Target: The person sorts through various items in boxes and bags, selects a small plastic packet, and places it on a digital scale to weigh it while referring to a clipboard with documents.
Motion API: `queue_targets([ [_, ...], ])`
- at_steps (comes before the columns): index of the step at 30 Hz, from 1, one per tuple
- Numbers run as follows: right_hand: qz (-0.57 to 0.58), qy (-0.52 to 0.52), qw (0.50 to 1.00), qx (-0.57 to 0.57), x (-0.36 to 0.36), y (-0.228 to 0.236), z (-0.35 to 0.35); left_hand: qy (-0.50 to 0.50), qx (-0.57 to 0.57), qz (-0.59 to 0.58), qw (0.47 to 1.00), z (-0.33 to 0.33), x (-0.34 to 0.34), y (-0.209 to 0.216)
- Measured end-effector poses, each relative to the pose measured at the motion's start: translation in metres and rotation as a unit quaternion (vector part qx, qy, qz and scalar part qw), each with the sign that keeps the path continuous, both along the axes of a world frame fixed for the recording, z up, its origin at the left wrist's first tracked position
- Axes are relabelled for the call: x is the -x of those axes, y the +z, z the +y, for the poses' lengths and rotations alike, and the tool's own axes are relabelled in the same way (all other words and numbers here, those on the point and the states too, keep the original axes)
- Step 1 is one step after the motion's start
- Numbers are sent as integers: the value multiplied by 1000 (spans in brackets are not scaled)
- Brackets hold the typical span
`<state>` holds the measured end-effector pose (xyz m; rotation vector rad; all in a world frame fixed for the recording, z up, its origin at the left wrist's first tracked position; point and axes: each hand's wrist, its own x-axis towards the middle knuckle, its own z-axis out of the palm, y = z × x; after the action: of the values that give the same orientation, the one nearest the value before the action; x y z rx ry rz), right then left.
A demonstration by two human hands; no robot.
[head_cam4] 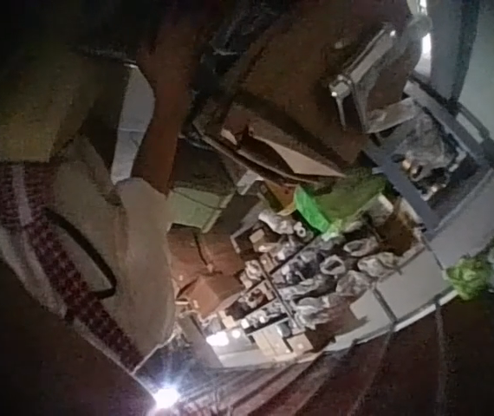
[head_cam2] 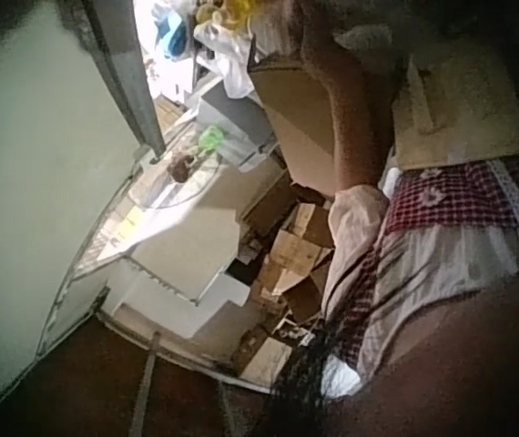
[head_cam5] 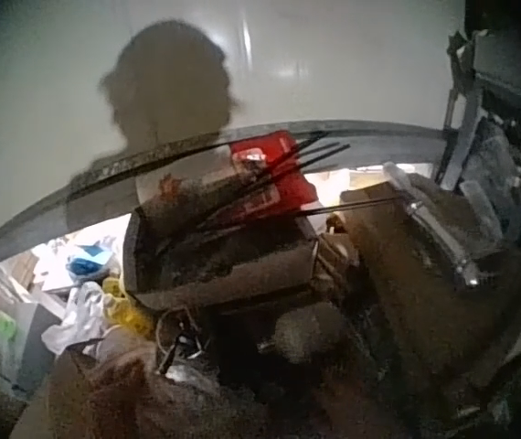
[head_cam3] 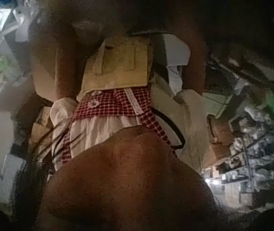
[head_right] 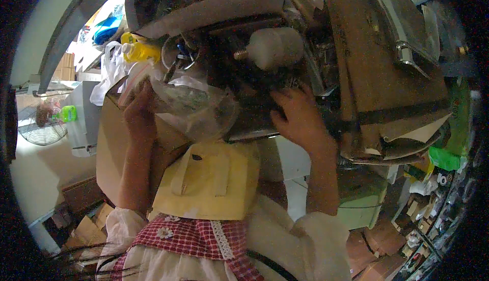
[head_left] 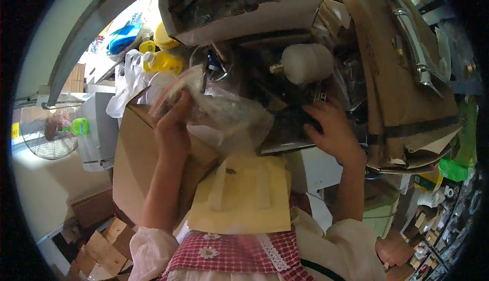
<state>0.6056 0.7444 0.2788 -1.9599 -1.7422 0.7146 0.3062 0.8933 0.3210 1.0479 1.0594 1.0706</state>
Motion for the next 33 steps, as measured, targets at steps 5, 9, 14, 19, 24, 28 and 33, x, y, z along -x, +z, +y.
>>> queue_targets([
  [5, -165, -82, 967, -175, -7, 2, 49, -72, -39, 57, 995, 7, -13, 6],
  [9, -328, -44, 920, -210, -8, -9, 94, -44, -81, 84, 992, 11, -13, 2],
  [14, -83, -227, 952, -185, -30, 1, 96, -28, 30, -55, 998, 15, 5, -15],
  [19, 60, -325, 923, -199, -45, 18, 98, 10, 104, -95, 990, 15, 17, -24],
  [24, -326, -99, 857, -388, -3, -12, 105, 72, 122, -119, 983, 12, 10, -16],
  [28, -216, -61, 960, -171, 33, -75, 121, 24, 98, -121, 988, 15, 5, -13],
  [33, -200, -69, 976, -47, 45, -72, 123, -29, 89, -123, 988, 20, 12, -21],
])
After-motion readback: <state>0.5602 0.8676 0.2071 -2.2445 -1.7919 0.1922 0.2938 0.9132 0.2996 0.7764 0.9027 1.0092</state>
